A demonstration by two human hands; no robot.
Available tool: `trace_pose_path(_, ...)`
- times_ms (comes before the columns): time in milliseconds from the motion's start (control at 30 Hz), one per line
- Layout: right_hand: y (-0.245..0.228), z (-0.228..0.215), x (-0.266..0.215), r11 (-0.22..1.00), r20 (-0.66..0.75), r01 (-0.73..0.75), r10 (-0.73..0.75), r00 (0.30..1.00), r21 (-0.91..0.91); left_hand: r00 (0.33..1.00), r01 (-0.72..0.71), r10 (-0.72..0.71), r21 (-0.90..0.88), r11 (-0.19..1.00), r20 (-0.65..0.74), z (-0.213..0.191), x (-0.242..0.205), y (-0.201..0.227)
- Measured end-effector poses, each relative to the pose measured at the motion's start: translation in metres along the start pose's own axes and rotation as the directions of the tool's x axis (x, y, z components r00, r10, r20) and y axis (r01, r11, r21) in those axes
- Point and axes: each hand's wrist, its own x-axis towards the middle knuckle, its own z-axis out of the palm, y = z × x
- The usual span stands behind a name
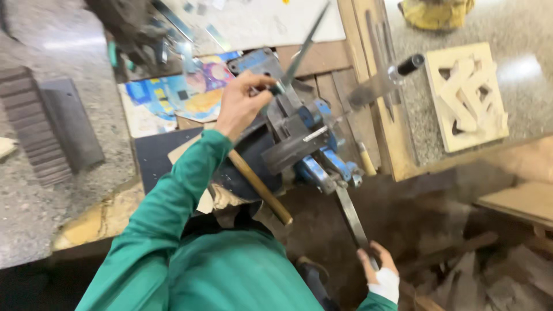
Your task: The person repeatedly aligns a dark metal bracket with a light wooden piece, checks the fit, and places the assembly into a blue vise. The person removes the assembly, inspects the joint, and repeats the alignment and clamping process multiple times.
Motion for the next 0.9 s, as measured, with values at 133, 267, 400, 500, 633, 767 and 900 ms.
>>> trace_pose_path(133, -0.147, 0.042, 0.047, 0.742, 0.018, 0.100, -0.150, 0.989, 0.663, 0.989, 0.110, -0.086, -0.215, 0.970, 0.119, -0.037, -0.044, 0.048)
trace_pose_path(267, -0.288, 0.091, 0.063, 0.377, 0.123, 0.147, -0.605, 0.786, 0.914, 0.989, -0.035, 0.052, -0.124, 0.992, 0.138, -0.063, -0.097, 0.092)
trace_pose_path(400, -0.363, 0.125, 0.054, 0.198, 0.220, -0.119, -0.645, 0.731, 0.973, 0.985, -0.116, 0.105, 0.078, 0.990, 0.138, -0.086, -0.145, 0.115)
trace_pose_path(500, -0.377, 0.137, 0.047, 0.266, 0.286, -0.120, -0.771, 0.568, 0.956, 0.985, -0.024, 0.017, 0.035, 0.999, 0.174, -0.110, -0.169, 0.108)
trace_pose_path(633, -0.384, 0.169, 0.042, 0.394, 0.383, -0.093, -0.766, 0.517, 0.914, 0.894, 0.365, -0.252, -0.273, 0.890, 0.371, -0.144, -0.193, 0.079)
trace_pose_path(767, -0.383, 0.210, 0.024, 0.704, 0.471, 0.250, -0.654, 0.591, 0.664, 0.859, 0.508, -0.409, -0.409, 0.758, 0.309, -0.168, -0.216, 0.052)
trace_pose_path(900, -0.370, 0.259, -0.008, 0.395, 0.333, 0.908, -0.845, 0.420, -0.142, 0.902, 0.428, -0.422, -0.328, 0.842, 0.092, -0.191, -0.237, 0.040)
